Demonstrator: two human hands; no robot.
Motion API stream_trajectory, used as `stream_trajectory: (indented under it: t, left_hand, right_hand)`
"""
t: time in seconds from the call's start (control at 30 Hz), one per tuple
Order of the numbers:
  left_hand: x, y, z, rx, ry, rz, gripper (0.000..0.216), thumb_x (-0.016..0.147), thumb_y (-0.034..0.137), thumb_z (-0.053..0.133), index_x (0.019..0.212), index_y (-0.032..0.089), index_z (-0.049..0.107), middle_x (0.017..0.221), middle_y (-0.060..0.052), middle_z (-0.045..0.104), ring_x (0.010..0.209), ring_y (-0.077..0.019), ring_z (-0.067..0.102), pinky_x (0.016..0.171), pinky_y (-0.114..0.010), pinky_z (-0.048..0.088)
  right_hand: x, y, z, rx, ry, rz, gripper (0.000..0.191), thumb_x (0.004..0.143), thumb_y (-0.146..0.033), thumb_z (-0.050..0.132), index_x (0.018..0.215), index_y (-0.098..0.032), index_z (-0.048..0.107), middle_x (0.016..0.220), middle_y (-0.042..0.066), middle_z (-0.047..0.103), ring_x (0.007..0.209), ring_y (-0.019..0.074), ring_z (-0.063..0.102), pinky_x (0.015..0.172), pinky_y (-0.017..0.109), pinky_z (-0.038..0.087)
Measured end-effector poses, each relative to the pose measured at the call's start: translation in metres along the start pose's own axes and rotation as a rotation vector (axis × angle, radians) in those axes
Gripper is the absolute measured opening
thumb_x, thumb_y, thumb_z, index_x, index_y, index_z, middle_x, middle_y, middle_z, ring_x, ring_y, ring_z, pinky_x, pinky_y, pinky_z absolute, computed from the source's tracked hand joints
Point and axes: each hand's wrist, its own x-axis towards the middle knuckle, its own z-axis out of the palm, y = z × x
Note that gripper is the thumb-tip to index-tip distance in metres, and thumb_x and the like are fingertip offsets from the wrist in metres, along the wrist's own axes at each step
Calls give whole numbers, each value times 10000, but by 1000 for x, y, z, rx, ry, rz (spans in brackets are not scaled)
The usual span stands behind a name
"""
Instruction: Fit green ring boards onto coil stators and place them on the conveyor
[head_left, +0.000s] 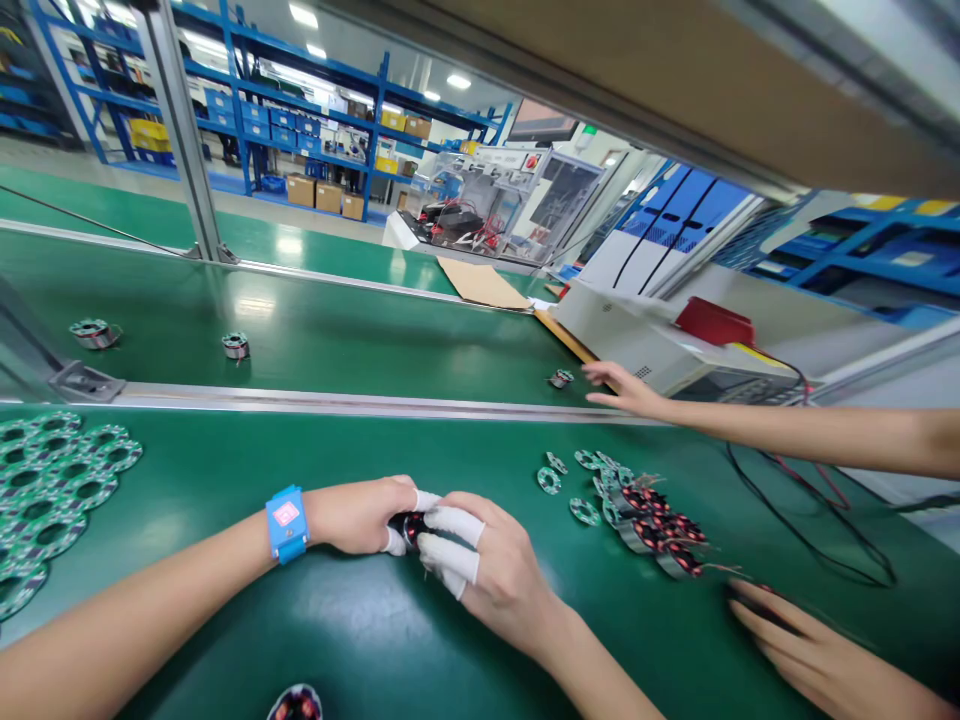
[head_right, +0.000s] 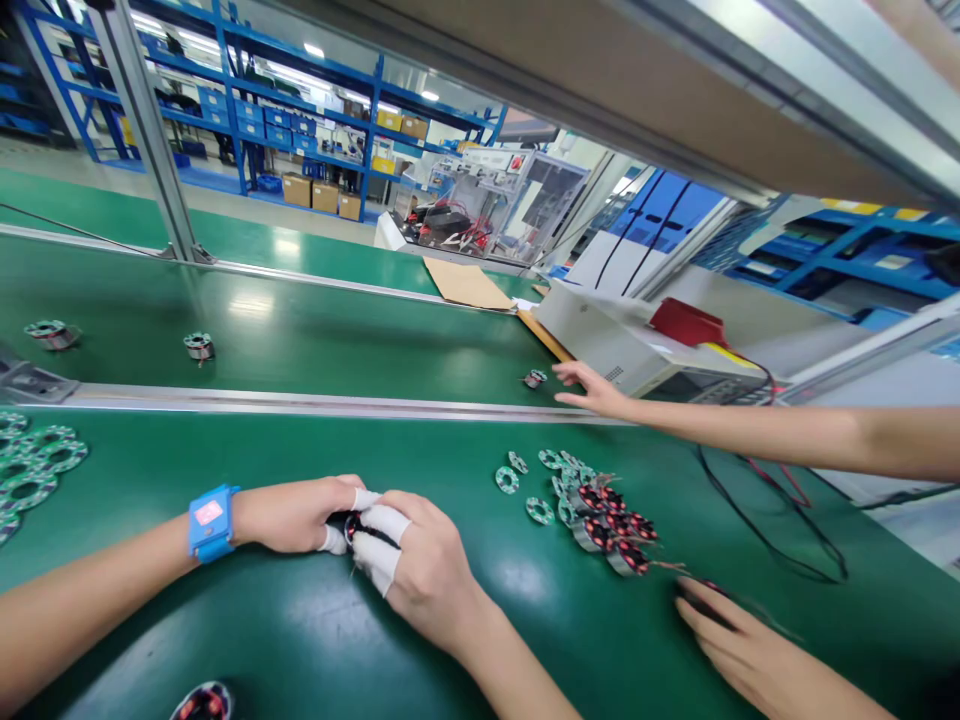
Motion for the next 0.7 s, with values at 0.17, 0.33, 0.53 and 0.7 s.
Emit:
stream_trajectory:
  t: [0.17, 0.33, 0.53, 0.7]
  left_hand:
    - [0, -4, 2, -4, 5, 6, 201, 719, 47, 564, 869, 179, 541, 878, -1, 480, 860, -157, 498, 780, -234, 411]
    - [0, -4, 3, 1, 9, -27, 164, 706, 30, 549, 793, 169, 538, 849, 5, 466, 809, -146, 501, 721, -220, 412]
    - [-1, 0, -2, 10, -7, -1, 202, 718, 41, 555, 857, 187, 544, 842, 6, 467, 802, -149, 498, 722, -218, 405]
    - [-4, 3, -7, 25, -30, 38, 311, 750, 60, 537, 1016, 222, 533, 855, -3, 484, 831, -165, 492, 736, -223, 396]
  right_hand:
    - [0, -1, 6, 9, -59, 76, 165, 850, -175, 530, 749, -197, 659, 782, 45, 661, 761, 164, 565, 656, 271, 472]
    - [3, -3, 14, -8, -101, 227, 206, 850, -181, 480, 754, -179, 662, 771, 71, 624, 664, 152, 545, 589, 260, 460]
    - [-2, 4, 11, 3, -37, 169, 235, 853, -126, 480, 713, -182, 660, 645, 50, 623, 656, 156, 564, 547, 242, 457]
    - [-16, 10, 4, 102, 20, 95, 178, 839, -105, 517, 859, -194, 670, 719, 56, 678, 681, 149, 611, 549, 230, 505]
